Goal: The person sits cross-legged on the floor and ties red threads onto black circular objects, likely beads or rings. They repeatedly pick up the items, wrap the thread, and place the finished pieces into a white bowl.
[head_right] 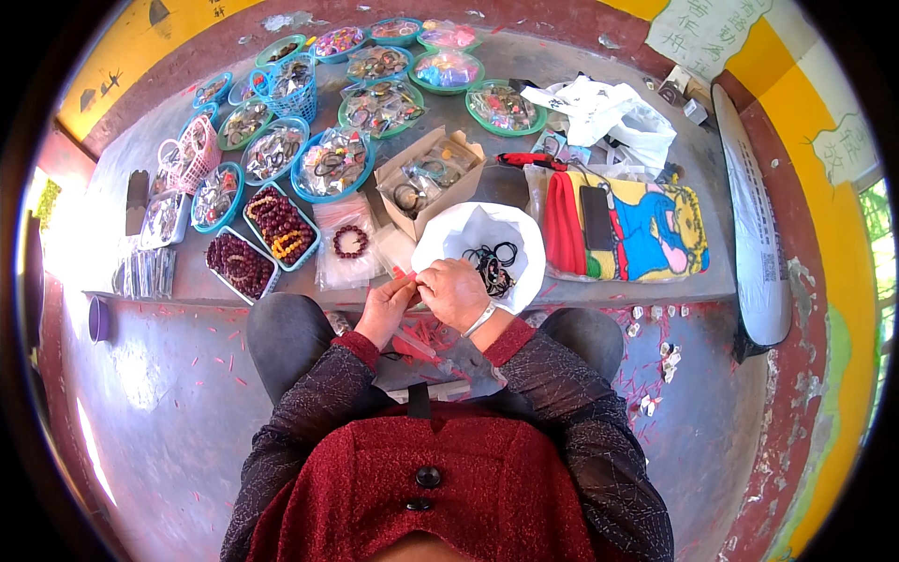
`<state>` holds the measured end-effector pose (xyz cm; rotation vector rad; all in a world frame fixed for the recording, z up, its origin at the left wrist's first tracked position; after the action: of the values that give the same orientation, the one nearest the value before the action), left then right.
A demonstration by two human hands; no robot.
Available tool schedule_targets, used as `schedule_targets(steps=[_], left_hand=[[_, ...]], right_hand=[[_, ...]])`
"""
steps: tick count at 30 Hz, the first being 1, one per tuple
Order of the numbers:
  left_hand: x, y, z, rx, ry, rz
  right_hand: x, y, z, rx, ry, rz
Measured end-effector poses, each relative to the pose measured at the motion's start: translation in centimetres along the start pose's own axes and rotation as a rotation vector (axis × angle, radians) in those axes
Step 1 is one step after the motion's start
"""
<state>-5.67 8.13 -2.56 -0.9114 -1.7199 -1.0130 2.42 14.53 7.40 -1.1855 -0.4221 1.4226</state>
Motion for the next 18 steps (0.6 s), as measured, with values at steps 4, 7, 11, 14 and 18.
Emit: schedule_targets(steps=[4,7,11,14,18], left_hand=[[1.9,0.7,-0.7,-0.008,0.045,0.153],[2.1,0.5,-0.7,0.003,0.176,0.348],[3.7,1.4,-1.2,-0.033,0.317,0.571],[4.7,2.1,-1.5,-0.061,0.334,0.647],[5.7,2.9,-1.9,-0.088,0.413,0.661]], right_hand=[[0.3,0.6,-0.4,0.025,-0.031,-0.014],[-0.1,0.6,-0.4,0.012,-0.059,-0.051],[-0.3,1.8,-0.8,-0.040,-0.100,-0.190],[-0.7,2.3,-1.0,-0.045,-0.136,-0.280],[-0.8,2.5,-1.0,-0.035,-0.147,-0.287]])
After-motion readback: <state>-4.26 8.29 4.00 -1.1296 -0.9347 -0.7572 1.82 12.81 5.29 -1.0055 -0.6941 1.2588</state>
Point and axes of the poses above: each hand's wrist, its own z-axis towards the middle knuckle, its own y-axis out of the palm, x = y × z, the point moved 8 cm from there along z, towards the middle knuckle, and after that the axes turned 3 degrees about -z, right-handed, at the moved point
